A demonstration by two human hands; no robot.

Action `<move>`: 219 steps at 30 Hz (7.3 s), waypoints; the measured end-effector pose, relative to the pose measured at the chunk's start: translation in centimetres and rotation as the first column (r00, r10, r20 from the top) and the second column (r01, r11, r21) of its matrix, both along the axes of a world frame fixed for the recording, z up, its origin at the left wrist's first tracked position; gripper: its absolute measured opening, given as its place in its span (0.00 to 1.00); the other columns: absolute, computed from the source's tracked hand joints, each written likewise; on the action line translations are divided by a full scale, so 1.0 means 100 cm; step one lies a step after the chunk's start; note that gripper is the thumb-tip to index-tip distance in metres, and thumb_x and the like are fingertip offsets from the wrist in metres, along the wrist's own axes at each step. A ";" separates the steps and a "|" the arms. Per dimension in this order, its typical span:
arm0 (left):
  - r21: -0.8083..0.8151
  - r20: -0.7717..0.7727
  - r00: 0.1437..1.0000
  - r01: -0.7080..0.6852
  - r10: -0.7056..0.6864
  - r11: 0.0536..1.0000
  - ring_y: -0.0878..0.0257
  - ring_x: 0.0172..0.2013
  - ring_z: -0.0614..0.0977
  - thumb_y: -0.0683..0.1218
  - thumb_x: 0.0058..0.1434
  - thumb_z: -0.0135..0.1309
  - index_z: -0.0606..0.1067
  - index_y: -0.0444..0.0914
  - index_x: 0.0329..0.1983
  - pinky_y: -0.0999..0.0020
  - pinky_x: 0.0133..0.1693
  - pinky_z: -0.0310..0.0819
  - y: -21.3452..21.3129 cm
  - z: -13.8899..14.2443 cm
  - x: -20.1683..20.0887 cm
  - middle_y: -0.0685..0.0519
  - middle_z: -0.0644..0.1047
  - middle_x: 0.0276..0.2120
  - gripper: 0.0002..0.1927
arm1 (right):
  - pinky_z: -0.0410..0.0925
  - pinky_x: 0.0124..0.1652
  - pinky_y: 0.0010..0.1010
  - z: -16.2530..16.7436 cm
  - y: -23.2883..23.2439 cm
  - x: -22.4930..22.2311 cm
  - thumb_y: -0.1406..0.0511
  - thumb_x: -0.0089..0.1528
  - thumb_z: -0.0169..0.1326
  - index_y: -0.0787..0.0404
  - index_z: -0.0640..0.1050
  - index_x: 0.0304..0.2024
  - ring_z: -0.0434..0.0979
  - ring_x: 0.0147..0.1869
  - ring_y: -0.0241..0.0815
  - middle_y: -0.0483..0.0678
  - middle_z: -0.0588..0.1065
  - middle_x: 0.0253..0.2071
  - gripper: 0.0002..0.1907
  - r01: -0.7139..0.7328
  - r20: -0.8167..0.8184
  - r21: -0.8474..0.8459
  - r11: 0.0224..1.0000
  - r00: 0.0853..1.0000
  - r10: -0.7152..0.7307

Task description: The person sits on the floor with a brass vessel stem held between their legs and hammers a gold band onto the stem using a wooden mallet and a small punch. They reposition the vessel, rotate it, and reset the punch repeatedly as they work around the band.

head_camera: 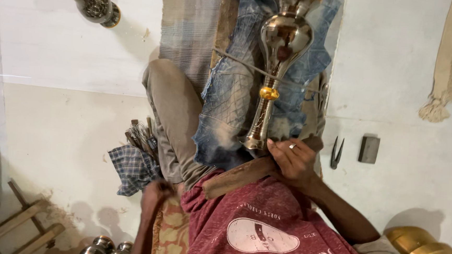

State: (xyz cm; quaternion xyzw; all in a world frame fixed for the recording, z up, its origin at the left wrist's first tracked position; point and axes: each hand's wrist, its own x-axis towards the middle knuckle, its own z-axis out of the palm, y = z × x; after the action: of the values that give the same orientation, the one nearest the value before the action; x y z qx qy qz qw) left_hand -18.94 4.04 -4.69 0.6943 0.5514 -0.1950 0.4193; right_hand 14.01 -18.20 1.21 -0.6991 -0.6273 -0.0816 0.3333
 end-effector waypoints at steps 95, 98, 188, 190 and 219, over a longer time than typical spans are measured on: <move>0.319 0.757 0.524 0.226 -0.391 0.920 0.60 0.43 0.89 0.29 0.50 0.53 0.73 0.37 0.62 0.70 0.41 0.84 -0.030 0.112 0.251 0.46 0.84 0.47 0.32 | 0.71 0.18 0.27 0.126 -0.003 0.145 0.75 0.52 0.61 0.52 0.77 0.62 0.74 0.16 0.37 0.50 0.82 0.42 0.34 -0.044 -0.234 -0.734 0.678 0.953 -0.192; 0.339 0.726 0.515 0.309 -0.456 0.888 0.58 0.43 0.89 0.31 0.48 0.53 0.72 0.38 0.63 0.68 0.40 0.84 -0.024 0.115 0.253 0.46 0.84 0.44 0.34 | 0.74 0.37 0.20 0.115 -0.014 0.140 0.72 0.58 0.54 0.53 0.68 0.71 0.78 0.39 0.33 0.48 0.77 0.50 0.37 -0.111 -0.696 -0.174 0.978 0.717 -0.042; 0.486 0.591 0.577 0.302 -0.563 0.820 0.55 0.33 0.87 0.35 0.46 0.57 0.70 0.41 0.66 0.61 0.36 0.83 -0.050 0.110 0.238 0.47 0.84 0.38 0.38 | 0.66 0.13 0.22 0.108 -0.031 0.134 0.78 0.50 0.57 0.51 0.77 0.63 0.73 0.19 0.31 0.49 0.81 0.41 0.37 -0.020 -0.311 -0.686 0.727 0.912 -0.268; 0.488 0.593 0.567 0.311 -0.571 0.816 0.55 0.33 0.87 0.35 0.46 0.56 0.70 0.41 0.66 0.60 0.36 0.83 -0.049 0.114 0.240 0.47 0.85 0.40 0.38 | 0.68 0.20 0.17 0.106 -0.032 0.131 0.74 0.54 0.56 0.50 0.72 0.64 0.69 0.22 0.23 0.46 0.80 0.44 0.35 -0.101 -0.653 -0.292 0.951 0.747 -0.121; -0.165 0.954 0.281 0.199 0.105 0.966 0.61 0.37 0.88 0.32 0.66 0.52 0.73 0.34 0.58 0.68 0.37 0.89 -0.001 0.078 0.265 0.46 0.84 0.38 0.17 | 0.74 0.49 0.29 0.023 -0.089 -0.048 0.77 0.60 0.60 0.74 0.74 0.57 0.80 0.45 0.38 0.53 0.79 0.44 0.22 0.598 -0.935 -0.229 0.768 0.085 -0.345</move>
State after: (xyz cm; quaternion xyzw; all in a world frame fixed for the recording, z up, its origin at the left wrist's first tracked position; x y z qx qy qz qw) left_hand 7.59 3.99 3.15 0.6287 0.1390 0.1791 0.7439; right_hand 9.17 -27.13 3.54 -0.7252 -0.0243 0.1814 0.6638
